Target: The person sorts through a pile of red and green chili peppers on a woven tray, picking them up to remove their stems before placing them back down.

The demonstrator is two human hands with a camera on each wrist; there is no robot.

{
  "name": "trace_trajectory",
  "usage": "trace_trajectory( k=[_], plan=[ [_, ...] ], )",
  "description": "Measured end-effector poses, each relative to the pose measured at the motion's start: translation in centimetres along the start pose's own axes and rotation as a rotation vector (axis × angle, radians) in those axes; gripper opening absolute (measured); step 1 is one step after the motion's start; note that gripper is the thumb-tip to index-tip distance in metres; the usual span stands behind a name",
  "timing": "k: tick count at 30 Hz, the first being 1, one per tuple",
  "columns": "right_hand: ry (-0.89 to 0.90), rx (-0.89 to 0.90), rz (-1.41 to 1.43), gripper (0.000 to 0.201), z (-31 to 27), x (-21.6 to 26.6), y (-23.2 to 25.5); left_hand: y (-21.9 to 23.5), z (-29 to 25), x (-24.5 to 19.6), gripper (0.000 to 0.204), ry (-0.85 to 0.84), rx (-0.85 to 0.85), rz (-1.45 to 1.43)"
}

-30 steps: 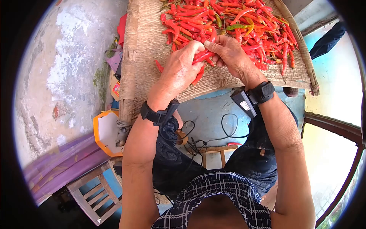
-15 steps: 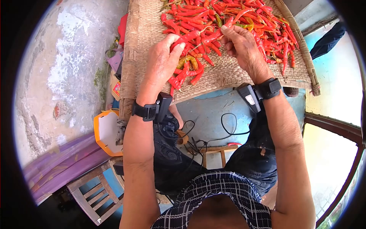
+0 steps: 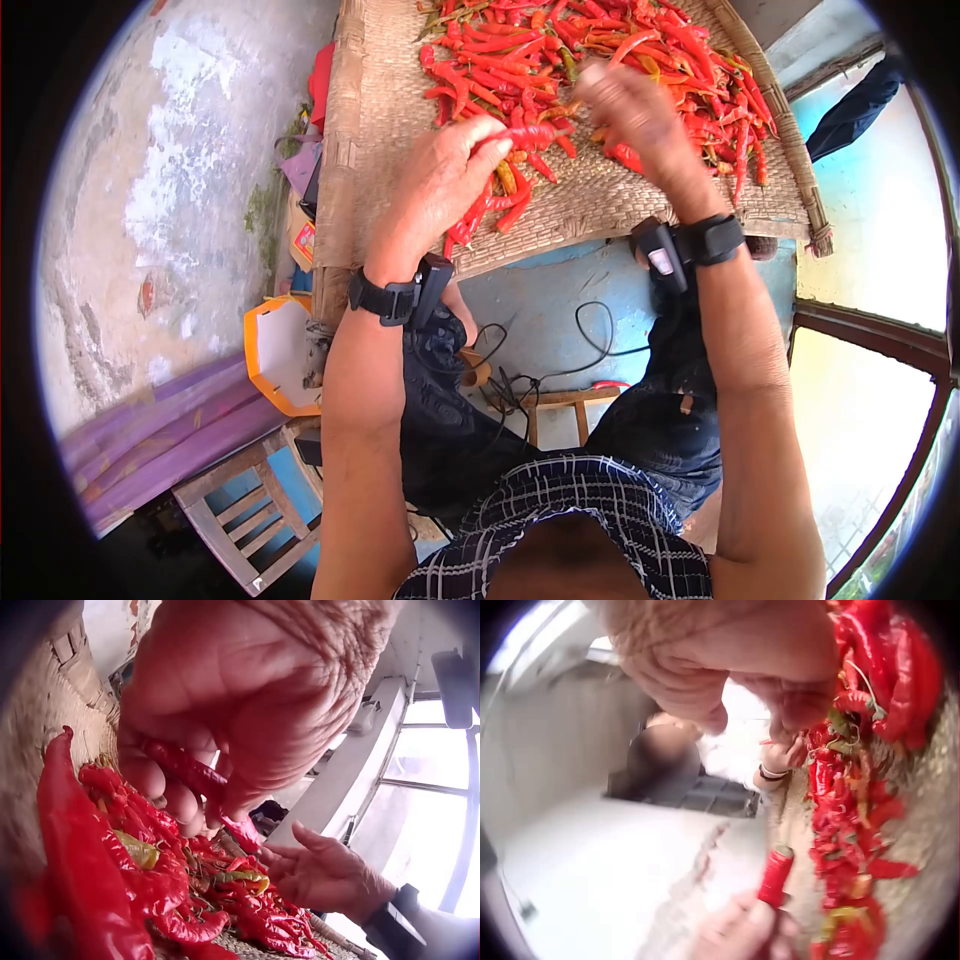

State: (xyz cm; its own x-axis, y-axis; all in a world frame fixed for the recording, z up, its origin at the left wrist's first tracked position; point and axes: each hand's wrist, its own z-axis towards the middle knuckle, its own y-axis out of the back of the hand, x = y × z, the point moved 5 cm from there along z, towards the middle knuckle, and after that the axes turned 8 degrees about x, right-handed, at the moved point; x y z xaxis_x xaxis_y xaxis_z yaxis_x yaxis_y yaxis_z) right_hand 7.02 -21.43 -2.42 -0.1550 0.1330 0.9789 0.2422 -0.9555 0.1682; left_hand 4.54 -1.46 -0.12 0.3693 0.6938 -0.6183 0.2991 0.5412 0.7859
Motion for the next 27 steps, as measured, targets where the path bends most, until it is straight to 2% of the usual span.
trace_trajectory(
  k=[1,2,3,5,7,8,9,11,12,13,15,16,18,19,21,22,23,25,26,27],
  plan=[
    [0.049,0.117,-0.218,0.038,-0.1,0.7,-1.7,-0.1,0.1,-0.1,0.023,-0.008,-0.004,-0.002],
    [0.141,0.184,-0.313,0.034,-0.3,0.0,-3.0,-0.4,0.1,-0.3,0.022,-0.029,0.0,-0.011],
    [0.052,0.364,-0.431,0.032,-0.7,0.5,-4.0,-0.6,0.1,-0.4,0.022,-0.048,0.005,-0.022],
    [0.035,0.42,-0.314,0.031,-0.8,-0.6,-4.7,-0.7,0.0,-0.4,0.019,-0.001,0.032,-0.031],
    [0.006,0.442,-0.399,0.03,-0.7,-0.8,-4.6,-0.4,-0.1,-0.3,0.017,-0.112,-0.075,0.013],
    [-0.026,0.47,-0.472,0.029,-0.7,-1.0,-4.5,-0.1,-0.3,-0.4,0.016,-0.147,-0.193,0.172],
    [-0.025,0.467,-0.476,0.029,-0.5,-1.0,-4.1,0.1,-0.3,-0.2,0.016,-0.151,-0.195,0.172],
    [-0.15,0.316,-0.47,0.029,-0.1,-1.3,-2.1,0.5,-0.5,0.5,0.018,-0.045,-0.206,0.273],
    [-0.097,0.168,-0.359,0.033,0.0,-0.5,-0.9,0.2,-0.5,1.0,0.024,0.08,-0.11,0.226],
    [-0.094,0.172,-0.36,0.033,0.2,-0.6,-0.1,0.1,-0.7,0.9,0.024,0.083,-0.114,0.226],
    [-0.076,-0.16,0.396,0.03,0.7,-1.1,2.8,-1.1,-1.0,1.1,0.031,0.142,0.057,0.41],
    [-0.076,-0.157,0.396,0.03,0.8,-1.0,3.0,-1.4,-0.9,1.2,0.036,0.171,0.117,0.392],
    [-0.131,-0.356,0.718,0.027,0.4,-1.6,3.9,-1.6,-0.7,1.2,0.035,0.183,0.145,0.383],
    [-0.131,-0.356,0.719,0.027,0.3,-1.6,3.5,-1.8,-0.6,1.3,0.034,0.195,0.173,0.374],
    [-0.262,-0.209,0.53,0.028,0.0,-2.5,1.3,-1.9,-0.5,1.4,0.033,0.186,0.151,0.335],
    [-0.251,-0.061,0.416,0.029,0.1,-2.4,0.1,-1.8,-0.5,1.5,0.033,0.173,0.126,0.296],
    [-0.255,-0.059,0.422,0.029,-0.2,-2.6,-0.4,-1.9,-0.4,1.9,0.033,0.179,0.131,0.298],
    [-0.141,0.203,0.019,0.03,-0.5,-0.6,-3.0,-1.8,-0.1,2.1,0.029,0.114,0.059,0.151],
    [-0.092,0.224,-0.049,0.028,-0.4,-0.7,-3.6,-1.9,-0.1,2.2,0.029,0.116,0.061,0.153],
    [-0.093,0.222,-0.046,0.028,-0.5,-1.0,-4.0,-1.7,0.0,2.0,0.028,0.119,0.049,0.025]
  ],
)
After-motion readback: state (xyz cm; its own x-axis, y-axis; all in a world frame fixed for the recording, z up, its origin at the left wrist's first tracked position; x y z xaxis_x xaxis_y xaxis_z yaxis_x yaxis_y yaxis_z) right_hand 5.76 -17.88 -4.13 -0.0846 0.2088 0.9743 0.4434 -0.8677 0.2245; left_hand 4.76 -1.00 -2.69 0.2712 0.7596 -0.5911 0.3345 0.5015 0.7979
